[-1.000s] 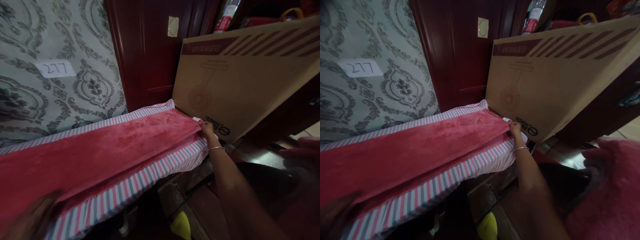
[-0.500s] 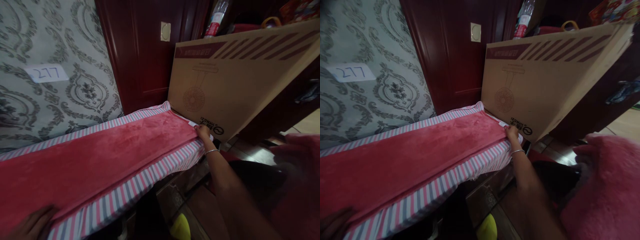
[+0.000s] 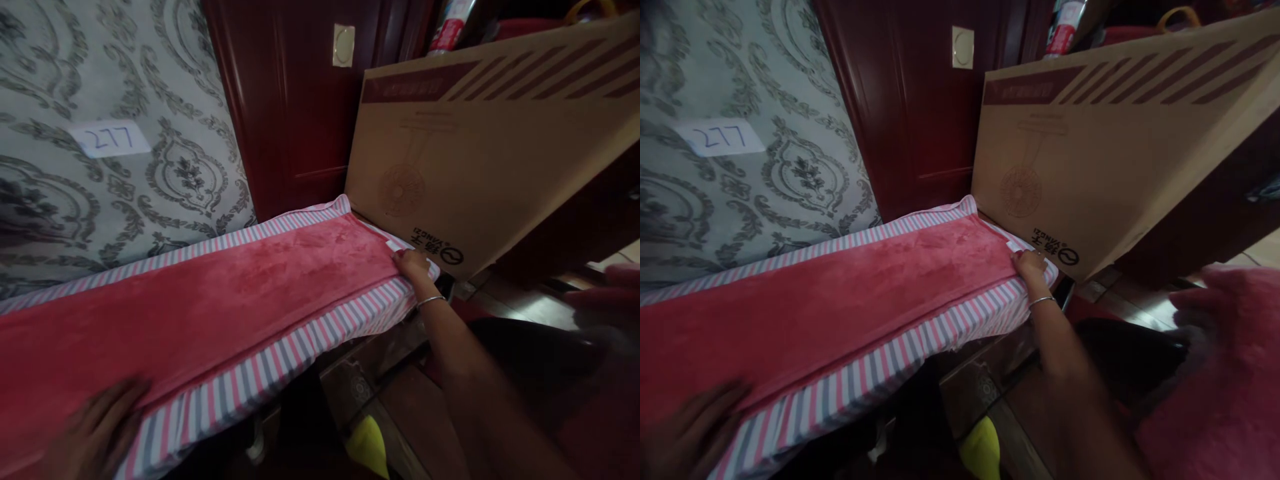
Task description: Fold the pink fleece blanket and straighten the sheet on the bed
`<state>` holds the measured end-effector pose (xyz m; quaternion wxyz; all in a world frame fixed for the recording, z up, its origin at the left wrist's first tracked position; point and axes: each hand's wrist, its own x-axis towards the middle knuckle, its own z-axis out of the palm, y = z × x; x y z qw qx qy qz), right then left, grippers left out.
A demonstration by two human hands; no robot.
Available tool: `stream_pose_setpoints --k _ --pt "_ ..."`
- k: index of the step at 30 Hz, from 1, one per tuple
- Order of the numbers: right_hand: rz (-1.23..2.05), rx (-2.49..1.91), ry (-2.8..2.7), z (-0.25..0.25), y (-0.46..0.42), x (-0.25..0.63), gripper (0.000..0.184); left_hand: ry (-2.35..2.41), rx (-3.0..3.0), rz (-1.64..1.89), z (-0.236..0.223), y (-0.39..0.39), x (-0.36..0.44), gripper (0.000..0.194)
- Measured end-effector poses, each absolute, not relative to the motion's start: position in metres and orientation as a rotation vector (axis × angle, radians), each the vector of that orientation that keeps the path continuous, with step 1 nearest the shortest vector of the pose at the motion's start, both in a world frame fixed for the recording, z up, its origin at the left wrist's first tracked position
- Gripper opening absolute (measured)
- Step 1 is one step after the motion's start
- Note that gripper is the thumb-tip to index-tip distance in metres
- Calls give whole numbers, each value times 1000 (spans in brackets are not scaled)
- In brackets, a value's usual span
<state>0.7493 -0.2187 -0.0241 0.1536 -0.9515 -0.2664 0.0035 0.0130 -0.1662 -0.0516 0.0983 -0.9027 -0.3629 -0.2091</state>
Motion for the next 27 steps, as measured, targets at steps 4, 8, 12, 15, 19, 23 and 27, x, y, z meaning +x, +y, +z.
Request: stream_pose_setpoints --k 4,8,12,15,19,23,27 --pt "-19 -2686 -816 -17 -221 749 40 -932 -2597 -550 -39 -172 40 48" --pt "-86 -2677 -776 -16 -234 754 43 -874 -2602 -499 -42 -169 40 42" --pt "-45 -2703 -776 -29 -240 753 37 -900 -2634 -512 -44 -168 33 42" --pt "-59 -2705 -766 -36 -239 750 36 -934 -2644 -510 -44 -167 34 42" --pt "-102 -2689 -754 -38 -240 748 38 -1016 -2600 -522 -43 -169 69 44" --pt "-108 -2679 -710 -39 -241 746 39 -860 -2704 -542 -37 -178 142 39" --pt "-96 -2667 -697 -40 -241 743 41 -751 -2808 -468 -35 -181 202 39"
